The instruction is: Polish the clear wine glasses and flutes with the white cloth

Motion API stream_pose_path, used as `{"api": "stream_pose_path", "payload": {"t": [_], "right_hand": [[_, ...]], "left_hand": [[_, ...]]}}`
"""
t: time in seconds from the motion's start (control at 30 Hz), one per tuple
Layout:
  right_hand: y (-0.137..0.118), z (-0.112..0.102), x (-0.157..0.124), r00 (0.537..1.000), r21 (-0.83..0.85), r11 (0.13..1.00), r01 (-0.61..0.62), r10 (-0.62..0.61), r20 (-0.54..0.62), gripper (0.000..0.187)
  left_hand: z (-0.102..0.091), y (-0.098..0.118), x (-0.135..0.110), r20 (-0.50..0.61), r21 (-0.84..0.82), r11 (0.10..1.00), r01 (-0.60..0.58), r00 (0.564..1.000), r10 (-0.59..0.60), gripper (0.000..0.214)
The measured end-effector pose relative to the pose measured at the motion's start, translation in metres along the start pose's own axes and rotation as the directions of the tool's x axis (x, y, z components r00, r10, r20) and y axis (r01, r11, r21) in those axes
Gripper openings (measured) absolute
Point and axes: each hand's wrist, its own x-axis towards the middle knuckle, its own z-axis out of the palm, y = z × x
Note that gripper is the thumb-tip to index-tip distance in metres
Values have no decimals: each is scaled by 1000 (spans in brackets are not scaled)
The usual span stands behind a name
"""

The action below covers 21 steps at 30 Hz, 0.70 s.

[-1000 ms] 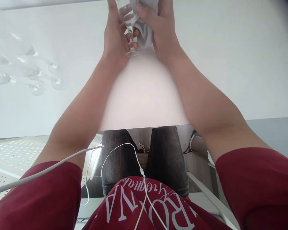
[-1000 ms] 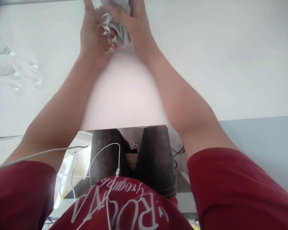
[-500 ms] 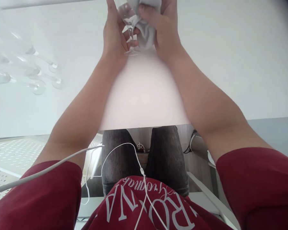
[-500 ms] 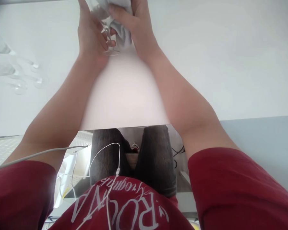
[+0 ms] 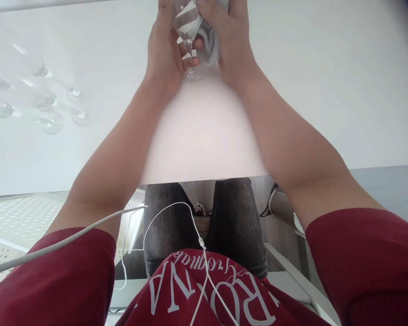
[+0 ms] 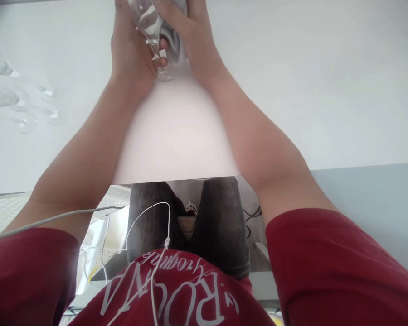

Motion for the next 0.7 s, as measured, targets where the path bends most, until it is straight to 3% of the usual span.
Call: {"api": "stream_pose_path", "payload": {"t": [0.07,0.1,0.23,0.33,0.47,0.53,0.6,0.7], "right_hand": [[-1,-1,0,1000,5,1000,7,-7,26,23],[1,-1,0,999,11,1000,24,-24,38,24],[8,-3,0,995,21,997,69,-70,72,24],[6,-3,1,993,-13,996,92,-90,79,20],[-9,-1,3,994,-153,987,56,-70,-85,16],[-12,-1,4,992,-227,974,23,-51,-117,16],[-8,-2,5,994,-232,972,32,-56,-96,19],[3,-5,5,996,-125,989,78,-82,-22,29]], "left_hand": [[-3,0,3,146,97,977,-191,973,176,57],[-5,0,5,168,112,968,-226,964,206,55],[-8,-2,14,126,67,981,-184,977,175,51],[-7,-1,10,165,66,984,-165,974,152,57],[-5,0,0,304,128,959,-253,930,205,41],[-4,0,-3,276,141,948,-285,931,239,36],[-5,0,-1,238,136,956,-261,945,225,39],[-7,-1,8,271,105,967,-231,942,196,47]]}}
